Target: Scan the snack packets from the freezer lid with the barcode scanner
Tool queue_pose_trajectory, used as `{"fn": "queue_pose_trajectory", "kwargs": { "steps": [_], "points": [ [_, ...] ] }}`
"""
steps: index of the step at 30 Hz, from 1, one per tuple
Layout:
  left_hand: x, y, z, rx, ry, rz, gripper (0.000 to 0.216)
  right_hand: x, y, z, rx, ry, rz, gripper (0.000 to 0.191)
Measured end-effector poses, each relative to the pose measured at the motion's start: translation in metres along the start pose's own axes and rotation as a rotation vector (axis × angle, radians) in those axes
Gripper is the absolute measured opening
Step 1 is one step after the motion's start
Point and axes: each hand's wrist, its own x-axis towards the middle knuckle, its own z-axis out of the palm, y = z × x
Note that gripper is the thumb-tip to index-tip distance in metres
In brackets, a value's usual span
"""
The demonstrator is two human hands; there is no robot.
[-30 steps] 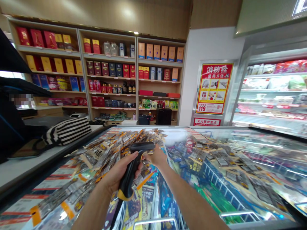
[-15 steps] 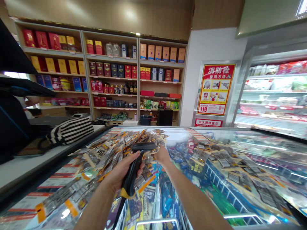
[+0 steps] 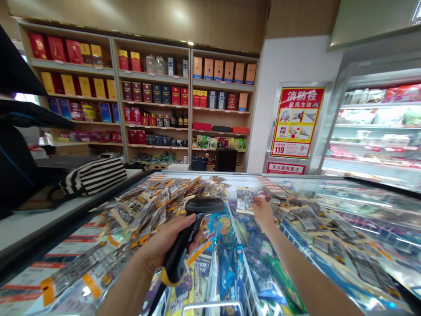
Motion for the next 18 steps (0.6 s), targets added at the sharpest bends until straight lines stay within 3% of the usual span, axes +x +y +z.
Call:
{"fn": "queue_pose_trajectory", "kwargs": {
  "steps": [7, 13, 18],
  "points": [
    [-0.002, -0.001, 0.002, -0.011, -0.006, 0.002, 0.022, -0.001, 0.006, 0.001, -0.027, 0.055, -0.021, 0.035],
    [-0.003, -0.001, 0.004, 0.02, -0.045, -0.002, 0.029, -0.007, -0.003, -0.004, -0.085, -0.033, -0.069, 0.03],
    [-0.003, 0.001, 0.005, -0.005, -0.004, 0.004, 0.023, -0.009, -0.004, -0.003, -0.065, -0.031, -0.078, 0.029]
  ]
}}
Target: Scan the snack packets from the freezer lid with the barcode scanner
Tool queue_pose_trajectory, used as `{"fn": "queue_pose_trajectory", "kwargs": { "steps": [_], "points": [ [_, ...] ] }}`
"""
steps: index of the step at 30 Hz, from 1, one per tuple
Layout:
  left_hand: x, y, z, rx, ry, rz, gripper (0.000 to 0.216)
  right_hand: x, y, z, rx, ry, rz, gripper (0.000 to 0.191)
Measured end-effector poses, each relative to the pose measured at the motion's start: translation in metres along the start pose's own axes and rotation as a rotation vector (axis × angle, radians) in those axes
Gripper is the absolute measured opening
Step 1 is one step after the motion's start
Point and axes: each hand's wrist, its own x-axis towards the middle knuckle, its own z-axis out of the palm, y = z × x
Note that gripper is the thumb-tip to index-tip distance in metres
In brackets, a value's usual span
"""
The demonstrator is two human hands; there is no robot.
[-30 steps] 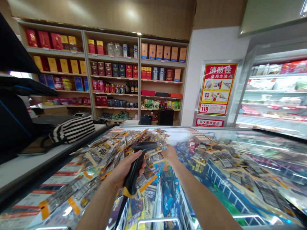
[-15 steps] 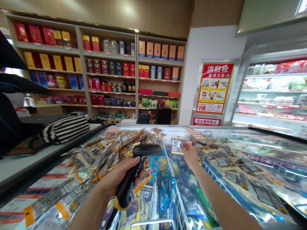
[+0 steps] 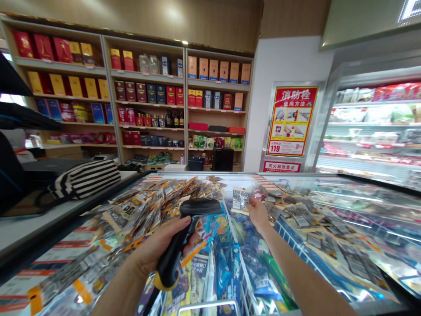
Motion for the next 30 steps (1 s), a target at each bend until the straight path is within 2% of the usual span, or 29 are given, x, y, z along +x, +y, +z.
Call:
{"fn": "queue_pose_trajectory", "kwargs": {
  "steps": [13, 17, 27, 30],
  "points": [
    [0.0024, -0.0009, -0.006, 0.001, 0.005, 0.019, 0.027, 0.0005, 0.0007, -0.0011, 0.006, 0.006, 0.01, 0.028],
    [0.0022, 0.0, -0.0064, 0.012, 0.042, 0.008, 0.027, 0.0015, 0.0042, 0.0009, 0.031, 0.016, 0.025, 0.03],
    [0.0045, -0.0007, -0.0075, -0.002, 0.072, 0.034, 0.025, 0.002, 0.0071, 0.0022, 0.075, -0.002, -0.049, 0.03],
    [0.0051, -0.0006, -0.0071, 0.016, 0.093, 0.032, 0.025, 0.0004, 0.0034, 0.0008, 0.077, -0.004, -0.02, 0.031]
  ]
}}
